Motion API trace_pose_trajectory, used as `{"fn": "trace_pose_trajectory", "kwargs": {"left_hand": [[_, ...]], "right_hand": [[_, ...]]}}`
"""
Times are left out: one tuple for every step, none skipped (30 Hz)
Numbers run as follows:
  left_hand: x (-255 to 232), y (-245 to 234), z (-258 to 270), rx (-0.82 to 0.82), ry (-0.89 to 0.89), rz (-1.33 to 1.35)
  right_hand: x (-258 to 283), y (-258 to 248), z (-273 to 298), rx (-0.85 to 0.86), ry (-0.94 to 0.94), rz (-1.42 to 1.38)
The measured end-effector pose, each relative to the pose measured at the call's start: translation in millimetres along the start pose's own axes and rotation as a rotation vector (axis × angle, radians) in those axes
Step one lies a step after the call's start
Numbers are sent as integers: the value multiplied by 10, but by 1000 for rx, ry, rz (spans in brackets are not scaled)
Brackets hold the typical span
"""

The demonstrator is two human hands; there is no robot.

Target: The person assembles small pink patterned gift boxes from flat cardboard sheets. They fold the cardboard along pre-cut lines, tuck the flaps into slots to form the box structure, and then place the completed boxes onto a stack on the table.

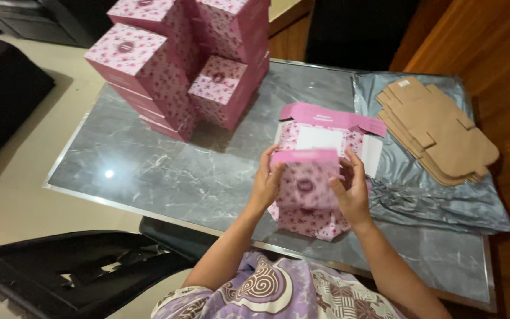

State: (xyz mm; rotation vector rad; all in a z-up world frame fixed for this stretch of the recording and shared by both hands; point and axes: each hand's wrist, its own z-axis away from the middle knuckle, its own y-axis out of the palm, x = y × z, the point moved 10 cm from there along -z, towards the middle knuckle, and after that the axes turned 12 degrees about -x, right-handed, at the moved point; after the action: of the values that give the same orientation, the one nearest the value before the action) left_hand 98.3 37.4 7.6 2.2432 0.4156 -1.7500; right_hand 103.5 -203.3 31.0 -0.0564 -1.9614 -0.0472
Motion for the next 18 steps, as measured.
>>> {"fn": "trace_pose_trajectory", "kwargs": {"left_hand": [[15, -81, -45, -49, 34, 31], [110, -174, -94, -93, -5, 51], [205, -279, -166, -136, -44, 71], [293, -381, -236, -177, -81, 93], [370, -438, -277, -173, -116, 132], [437, -484, -328, -166, -149, 172], [495, -528, -383, -159, -181, 211], [518, -606, -434, -181, -180, 202], [520, -683, -495, -204, -178, 193], [496, -750, -555, -224, -175, 184], [482, -783, -584, -221, -215, 258], [448, -825, -629, -219, -249, 333], [411, -862, -689, -215, -283, 408], [255, -936, -771, -218, -168, 343], [108, -1012, -850, -220, -52, 277], [-15, -1075, -911, -225, 61, 213], [-26, -1147, -973, -259, 76, 176], [-42, -1222, -1073, -297, 99, 141]], "right_hand": [[-47, 54, 0, 27, 59, -7], [-102, 109, 21, 55, 121, -13], [-184, 179, 52, 78, 207, -43], [-269, 263, 77, 99, 291, -72], [-351, 337, 98, 120, 375, -101], [-392, 420, 102, 156, 397, -85], [-439, 524, 118, 193, 418, -69], [-485, 605, 152, 226, 445, -51], [-460, 716, 100, 235, 409, -136], [-434, 861, 4, 243, 372, -221], [-383, 974, -90, 251, 334, -306], [-437, 1100, -168, 256, 420, -352], [-475, 1257, -252, 261, 505, -398], [-496, 1393, -315, 261, 594, -441], [-474, 1497, -424, 255, 598, -406], [-455, 1599, -534, 252, 604, -368], [-440, 1703, -632, 248, 610, -330], [-400, 1839, -757, 260, 601, -324]]}}
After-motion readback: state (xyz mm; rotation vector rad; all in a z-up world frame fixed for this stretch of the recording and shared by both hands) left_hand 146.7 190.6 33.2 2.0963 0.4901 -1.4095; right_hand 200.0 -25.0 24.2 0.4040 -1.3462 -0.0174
